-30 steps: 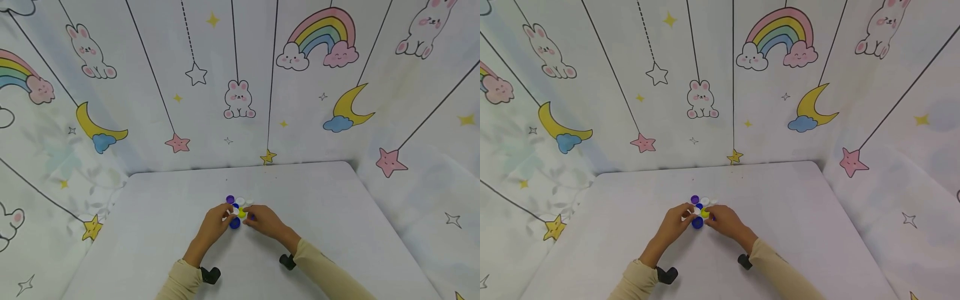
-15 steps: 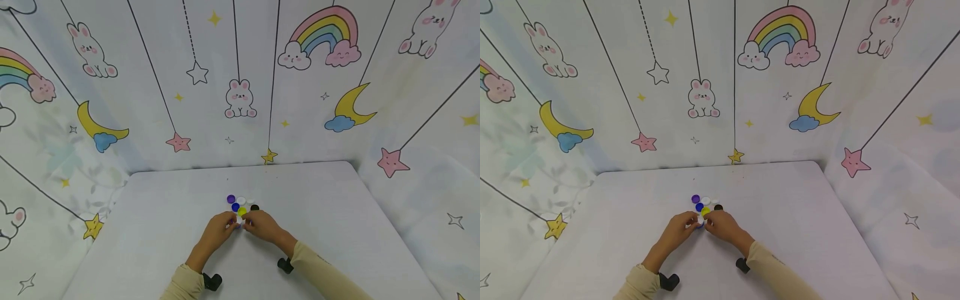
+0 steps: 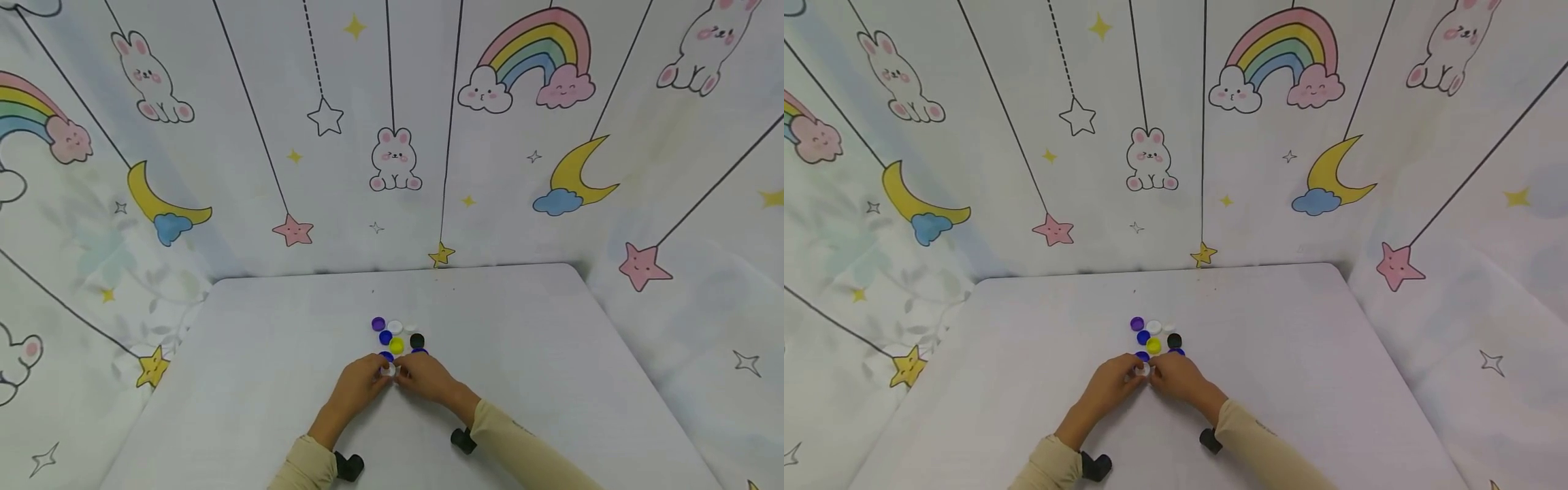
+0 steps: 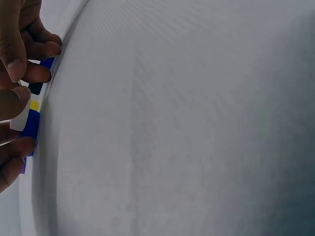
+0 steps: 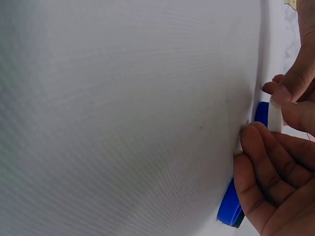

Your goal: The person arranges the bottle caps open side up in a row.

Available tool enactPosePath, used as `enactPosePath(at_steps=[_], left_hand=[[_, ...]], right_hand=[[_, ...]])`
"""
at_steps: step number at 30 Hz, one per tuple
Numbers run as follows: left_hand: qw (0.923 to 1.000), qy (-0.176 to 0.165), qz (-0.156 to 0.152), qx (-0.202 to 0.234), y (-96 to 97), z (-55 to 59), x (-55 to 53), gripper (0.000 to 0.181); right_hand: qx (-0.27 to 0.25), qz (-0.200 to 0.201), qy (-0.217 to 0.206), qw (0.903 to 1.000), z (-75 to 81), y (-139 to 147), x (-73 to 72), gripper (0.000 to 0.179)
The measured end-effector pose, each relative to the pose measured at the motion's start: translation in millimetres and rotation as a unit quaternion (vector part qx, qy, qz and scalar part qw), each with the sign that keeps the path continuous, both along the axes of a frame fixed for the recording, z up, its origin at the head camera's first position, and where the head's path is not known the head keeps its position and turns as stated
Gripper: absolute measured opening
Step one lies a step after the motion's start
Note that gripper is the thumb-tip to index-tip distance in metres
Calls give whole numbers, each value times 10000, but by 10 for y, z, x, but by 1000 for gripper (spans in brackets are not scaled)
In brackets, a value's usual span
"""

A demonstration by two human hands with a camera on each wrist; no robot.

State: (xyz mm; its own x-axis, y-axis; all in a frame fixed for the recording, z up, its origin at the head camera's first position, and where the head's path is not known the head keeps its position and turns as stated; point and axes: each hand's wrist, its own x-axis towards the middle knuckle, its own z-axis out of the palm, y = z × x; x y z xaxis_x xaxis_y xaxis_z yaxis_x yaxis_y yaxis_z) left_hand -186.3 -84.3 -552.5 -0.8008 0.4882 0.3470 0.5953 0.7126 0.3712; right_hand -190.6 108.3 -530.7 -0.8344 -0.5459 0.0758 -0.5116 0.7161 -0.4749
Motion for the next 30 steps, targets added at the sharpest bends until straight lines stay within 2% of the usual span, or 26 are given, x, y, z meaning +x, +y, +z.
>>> enactPosePath(at_steps=[9,14,22,30], left_hand=[[9997,130,171,-67,44,-19,-8,27],[9993,160,304,-167,55,-22,15,29],[9988,224,302,-322,61,-1,87,26],[9984,376,221,-354,43,-31,139,25]], right_hand=[[-50,-60,-43,10000,-7,-13,-10,14],[-41,-186,-146,9997,9,-22,12,17],[140,-202,-49,9997,27,0,83,25],[200,-129,33,9997,50,3,117,22]])
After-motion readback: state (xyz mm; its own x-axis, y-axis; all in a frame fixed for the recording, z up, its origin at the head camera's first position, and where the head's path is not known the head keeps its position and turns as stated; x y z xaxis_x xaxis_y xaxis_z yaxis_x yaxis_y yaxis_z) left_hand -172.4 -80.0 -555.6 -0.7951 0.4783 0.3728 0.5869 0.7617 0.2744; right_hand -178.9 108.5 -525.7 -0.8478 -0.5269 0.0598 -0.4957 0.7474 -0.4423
